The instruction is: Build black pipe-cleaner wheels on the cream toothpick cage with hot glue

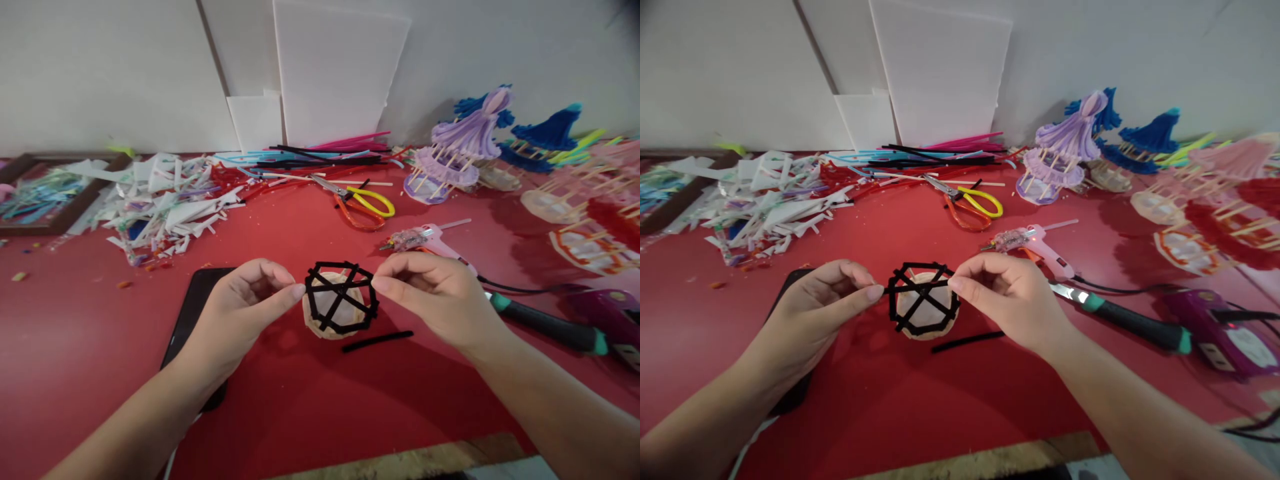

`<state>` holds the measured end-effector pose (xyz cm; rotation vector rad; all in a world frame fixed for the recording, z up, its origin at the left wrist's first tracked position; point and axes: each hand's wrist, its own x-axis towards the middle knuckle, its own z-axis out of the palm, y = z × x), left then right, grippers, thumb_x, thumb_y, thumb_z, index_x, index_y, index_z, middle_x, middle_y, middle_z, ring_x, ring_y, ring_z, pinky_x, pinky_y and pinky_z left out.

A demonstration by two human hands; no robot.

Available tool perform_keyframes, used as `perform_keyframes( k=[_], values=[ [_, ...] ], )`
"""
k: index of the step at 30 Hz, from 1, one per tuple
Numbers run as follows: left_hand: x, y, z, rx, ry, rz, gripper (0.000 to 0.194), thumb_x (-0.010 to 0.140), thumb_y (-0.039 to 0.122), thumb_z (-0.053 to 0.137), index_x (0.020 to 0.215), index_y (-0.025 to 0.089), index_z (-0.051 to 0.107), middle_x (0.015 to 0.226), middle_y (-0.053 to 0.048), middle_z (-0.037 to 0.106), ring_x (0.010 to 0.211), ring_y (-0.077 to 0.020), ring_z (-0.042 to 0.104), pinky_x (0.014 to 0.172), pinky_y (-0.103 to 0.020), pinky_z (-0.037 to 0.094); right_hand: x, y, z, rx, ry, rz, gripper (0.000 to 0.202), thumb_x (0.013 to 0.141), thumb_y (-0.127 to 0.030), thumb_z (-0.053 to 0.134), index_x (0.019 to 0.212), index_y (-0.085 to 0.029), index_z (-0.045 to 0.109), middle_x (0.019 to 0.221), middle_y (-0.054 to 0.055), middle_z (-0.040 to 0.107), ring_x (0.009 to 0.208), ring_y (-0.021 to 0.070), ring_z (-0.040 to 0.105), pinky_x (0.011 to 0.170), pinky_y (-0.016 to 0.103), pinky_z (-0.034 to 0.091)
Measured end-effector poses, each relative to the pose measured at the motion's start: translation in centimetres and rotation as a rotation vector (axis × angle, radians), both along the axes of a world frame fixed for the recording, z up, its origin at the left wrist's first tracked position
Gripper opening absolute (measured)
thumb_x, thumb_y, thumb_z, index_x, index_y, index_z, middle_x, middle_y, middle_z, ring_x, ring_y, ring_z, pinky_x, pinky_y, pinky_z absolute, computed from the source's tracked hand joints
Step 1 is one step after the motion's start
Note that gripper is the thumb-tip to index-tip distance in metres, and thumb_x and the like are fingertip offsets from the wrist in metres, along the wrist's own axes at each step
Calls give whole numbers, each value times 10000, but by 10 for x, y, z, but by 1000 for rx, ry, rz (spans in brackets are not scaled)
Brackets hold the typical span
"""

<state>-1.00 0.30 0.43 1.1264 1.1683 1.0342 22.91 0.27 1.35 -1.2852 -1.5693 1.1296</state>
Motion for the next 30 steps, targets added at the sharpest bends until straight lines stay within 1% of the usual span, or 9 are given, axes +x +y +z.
perform_keyframes(
  k=[2, 4, 6, 8, 12, 15, 20, 25, 30],
  values=[
    [1, -1, 1, 47, 63, -18, 99, 778, 207, 710, 790, 183, 614, 728, 30, 635, 654, -60, 597, 625, -140, 496, 0, -1, 1, 13, -27, 5, 190, 821, -358, 656, 729, -192, 646, 647, -12, 604, 552, 82, 510, 490, 191, 415],
    [3, -3, 2, 142, 154, -52, 66, 814, 199, 660, 863, 197, 615, 731, 30, 623, 666, -68, 601, 622, -145, 493, -1, -2, 2, 38, -68, 10, 204, 846, -352, 618, 729, -186, 625, 625, -18, 557, 521, 74, 464, 451, 187, 374],
    [5, -5, 4, 234, 239, -80, 98, 841, 175, 609, 930, 215, 606, 724, 37, 602, 659, -71, 594, 603, -145, 484, -2, -3, 3, 68, -100, 13, 192, 859, -334, 597, 737, -186, 613, 633, -18, 541, 523, 71, 453, 445, 181, 363],
    [7, -7, 5, 277, 283, -82, 127, 856, 163, 572, 964, 226, 594, 727, 39, 590, 643, -71, 587, 579, -143, 475, -3, -4, 4, 82, -112, 6, 183, 862, -321, 586, 738, -186, 604, 633, -18, 534, 521, 70, 447, 442, 177, 361],
    [8, -9, 6, 251, 279, -52, 85, 883, 222, 548, 948, 223, 603, 789, 14, 628, 642, -79, 599, 578, -160, 486, -5, -4, 2, 41, -89, -19, 214, 859, -342, 572, 711, -187, 579, 575, -36, 463, 477, 66, 398, 404, 180, 323],
    [7, -9, 5, 234, 287, -44, 88, 874, 271, 582, 934, 218, 618, 819, 0, 650, 664, -92, 603, 579, -168, 488, -5, -4, 1, -5, -58, -14, 229, 856, -364, 575, 712, -186, 575, 572, -40, 448, 483, 68, 394, 409, 184, 321],
    [7, -6, 1, 231, 262, -69, 56, 871, 246, 587, 902, 207, 613, 798, 7, 638, 719, -91, 613, 650, -167, 503, -6, -4, 0, -44, -15, -1, 232, 846, -353, 584, 690, -184, 561, 567, -46, 435, 491, 65, 373, 423, 189, 310],
    [9, -3, 1, 184, 253, -70, 67, 856, 255, 588, 872, 190, 583, 739, 14, 615, 665, -93, 596, 603, -178, 491, -7, -2, 0, -101, 0, -3, 257, 820, -362, 601, 643, -188, 537, 556, -45, 434, 504, 74, 381, 449, 206, 320],
    [10, -3, 3, 157, 247, -50, 90, 818, 262, 614, 831, 195, 556, 681, 35, 583, 607, -84, 558, 551, -172, 461, -4, -1, -7, -184, 31, 7, 304, 825, -428, 602, 655, -189, 520, 556, -53, 413, 499, 72, 345, 452, 223, 276]
  ],
)
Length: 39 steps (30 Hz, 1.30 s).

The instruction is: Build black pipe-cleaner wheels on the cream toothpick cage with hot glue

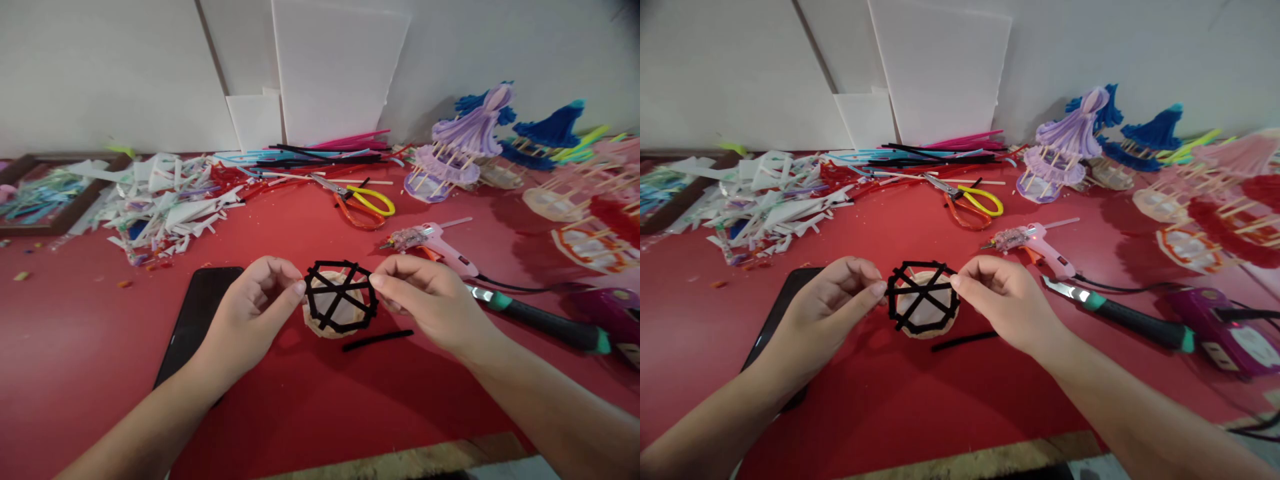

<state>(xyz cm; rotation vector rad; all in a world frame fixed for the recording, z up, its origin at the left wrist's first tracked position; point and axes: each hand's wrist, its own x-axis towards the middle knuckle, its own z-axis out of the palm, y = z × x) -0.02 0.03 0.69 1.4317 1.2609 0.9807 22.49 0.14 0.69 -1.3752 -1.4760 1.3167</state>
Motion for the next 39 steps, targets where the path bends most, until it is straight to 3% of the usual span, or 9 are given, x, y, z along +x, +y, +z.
perform_keyframes(
  k=[18, 24, 33, 39],
  values=[
    [1, 0, 0, -23, -47, -22, 97, 797, 203, 609, 790, 201, 513, 664, 51, 554, 594, -70, 547, 543, -161, 462, -1, 1, -3, -36, 18, 2, 258, 802, -367, 594, 630, -195, 506, 527, -67, 402, 482, 66, 332, 447, 228, 256],
    [-1, 0, -1, -16, -40, -45, 78, 812, 190, 593, 810, 197, 516, 678, 62, 552, 603, -52, 543, 555, -136, 452, 0, 1, -7, -132, 56, -13, 306, 790, -419, 625, 633, -191, 494, 513, -76, 380, 465, 55, 303, 438, 223, 212],
    [0, -1, -1, -90, 1, -10, 90, 852, 272, 570, 900, 196, 568, 781, 35, 605, 696, -68, 587, 632, -156, 473, 1, -2, -7, -208, 50, -47, 321, 772, -457, 650, 649, -182, 539, 530, -68, 396, 472, 51, 330, 440, 225, 207],
    [2, -2, -2, -141, -35, -13, 187, 816, 322, 655, 900, 190, 554, 781, 33, 610, 691, -75, 586, 613, -161, 470, 0, -1, -7, -201, 1, -68, 311, 765, -460, 645, 652, -177, 582, 521, -58, 417, 477, 55, 342, 450, 236, 216]
  ],
)
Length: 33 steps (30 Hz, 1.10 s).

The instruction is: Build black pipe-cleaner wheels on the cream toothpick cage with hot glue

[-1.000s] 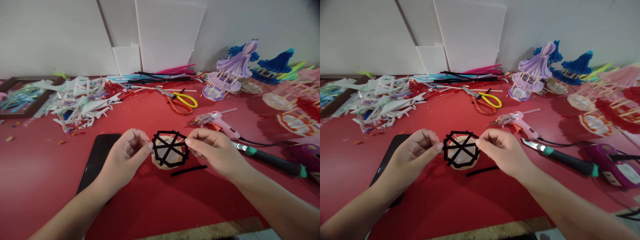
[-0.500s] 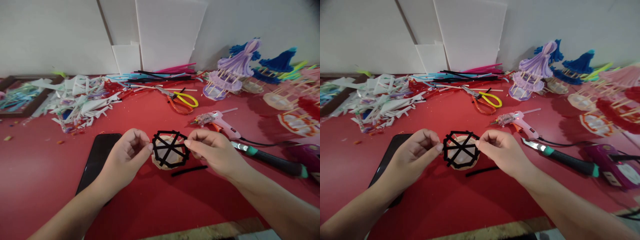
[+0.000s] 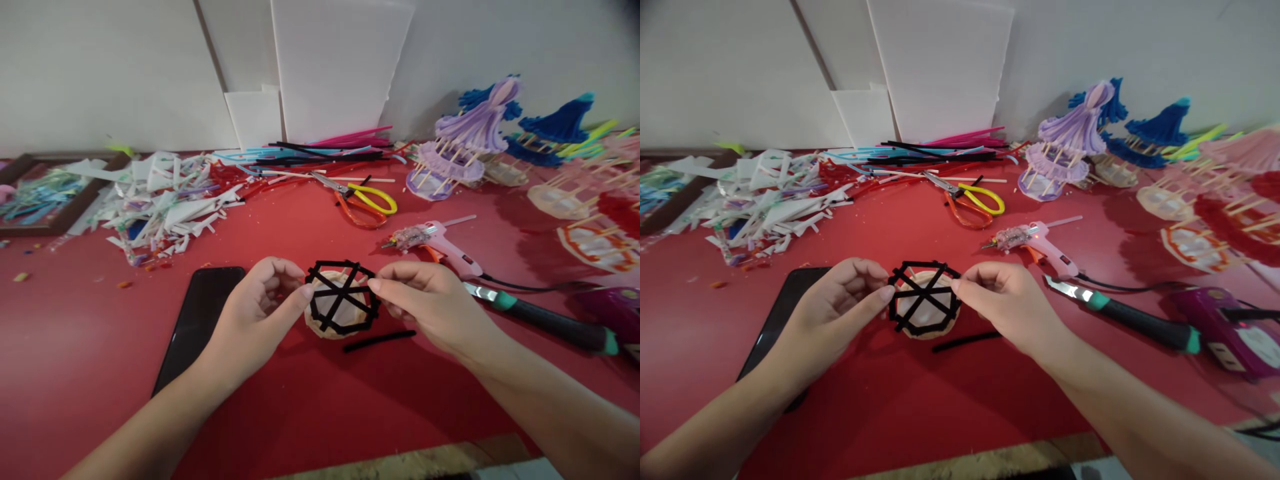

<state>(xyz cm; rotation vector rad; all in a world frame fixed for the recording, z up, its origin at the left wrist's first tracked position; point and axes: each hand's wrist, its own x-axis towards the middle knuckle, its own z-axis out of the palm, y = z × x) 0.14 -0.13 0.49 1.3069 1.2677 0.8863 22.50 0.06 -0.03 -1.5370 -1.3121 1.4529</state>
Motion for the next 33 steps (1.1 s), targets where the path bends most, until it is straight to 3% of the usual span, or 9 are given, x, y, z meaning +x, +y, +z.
perform_keyframes(
  k=[12, 16, 20, 28, 33],
  values=[
    [5, 4, 7, -172, -145, 56, 279, 700, 278, 742, 852, 162, 538, 648, 57, 612, 533, -47, 558, 524, -150, 456, -4, -2, -1, -87, 101, -24, 361, 729, -506, 695, 650, -172, 585, 491, -74, 379, 440, 43, 301, 424, 237, 167],
    [7, 2, 11, -166, -203, 75, 313, 653, 195, 736, 684, 177, 425, 549, 96, 560, 473, -29, 539, 483, -121, 430, -6, -3, 0, -67, 140, -25, 345, 747, -459, 690, 612, -173, 553, 486, -78, 372, 445, 40, 298, 435, 238, 178],
    [7, 1, 12, -190, -233, 66, 386, 659, 156, 713, 647, 191, 329, 530, 101, 575, 482, -25, 562, 489, -104, 435, -8, -5, 2, -64, 173, -32, 343, 744, -434, 690, 593, -176, 522, 496, -81, 368, 449, 38, 296, 435, 231, 184],
    [9, 1, 11, -258, -214, 118, 336, 637, 219, 762, 769, 174, 456, 583, 98, 594, 520, -58, 614, 500, -138, 508, -11, -1, 1, -121, 261, -96, 355, 653, -433, 747, 563, -177, 517, 468, -88, 352, 410, 31, 270, 424, 237, 136],
    [10, -1, 12, -263, -131, 143, 373, 634, 270, 784, 804, 182, 463, 630, 75, 616, 564, -85, 627, 513, -168, 517, -12, -4, 0, -117, 269, -84, 362, 662, -436, 758, 574, -173, 526, 479, -84, 380, 416, 29, 284, 422, 232, 151]
  ],
)
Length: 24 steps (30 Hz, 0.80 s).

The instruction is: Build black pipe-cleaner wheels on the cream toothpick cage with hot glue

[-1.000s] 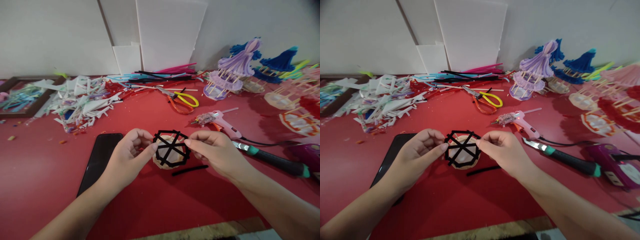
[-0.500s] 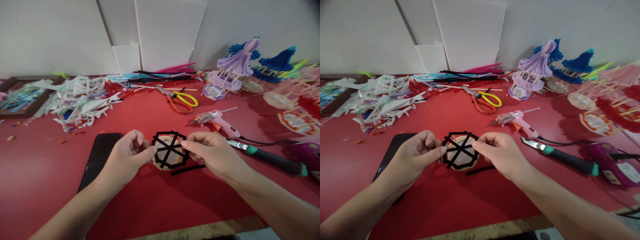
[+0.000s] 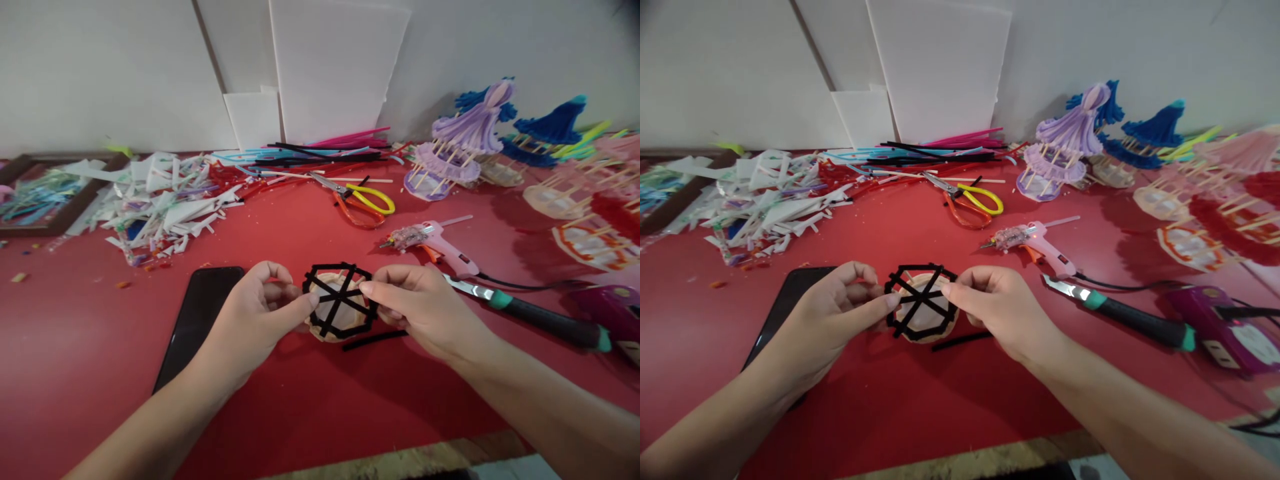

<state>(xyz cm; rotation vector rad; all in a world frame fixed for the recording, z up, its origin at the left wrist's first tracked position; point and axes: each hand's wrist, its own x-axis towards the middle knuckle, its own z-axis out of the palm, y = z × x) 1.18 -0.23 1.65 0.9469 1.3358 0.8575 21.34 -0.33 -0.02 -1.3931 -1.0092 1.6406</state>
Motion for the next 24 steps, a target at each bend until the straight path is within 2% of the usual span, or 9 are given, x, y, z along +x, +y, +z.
perform_keyframes(
  k=[6, 13, 24],
  values=[
    [-1, -3, -1, -50, 94, -70, 382, 689, 331, 755, 950, 177, 523, 723, 2, 702, 643, -134, 668, 595, -222, 509, -3, -5, -1, -4, 42, 34, 386, 668, -442, 760, 557, -176, 504, 448, -88, 364, 412, 30, 276, 426, 233, 154],
    [3, -4, -5, -161, -160, -26, 420, 679, 335, 771, 980, 157, 537, 865, -36, 697, 779, -162, 675, 747, -288, 538, -5, -7, -4, -36, 95, 53, 378, 691, -427, 759, 571, -176, 504, 427, -99, 342, 402, 26, 272, 429, 234, 138],
    [4, -4, -5, -215, -227, 17, 391, 688, 266, 766, 988, 158, 540, 783, -11, 673, 748, -140, 653, 707, -248, 521, -5, -6, -4, -34, 84, 53, 389, 692, -441, 753, 570, -179, 492, 428, -97, 345, 404, 28, 275, 426, 234, 143]
  ],
)
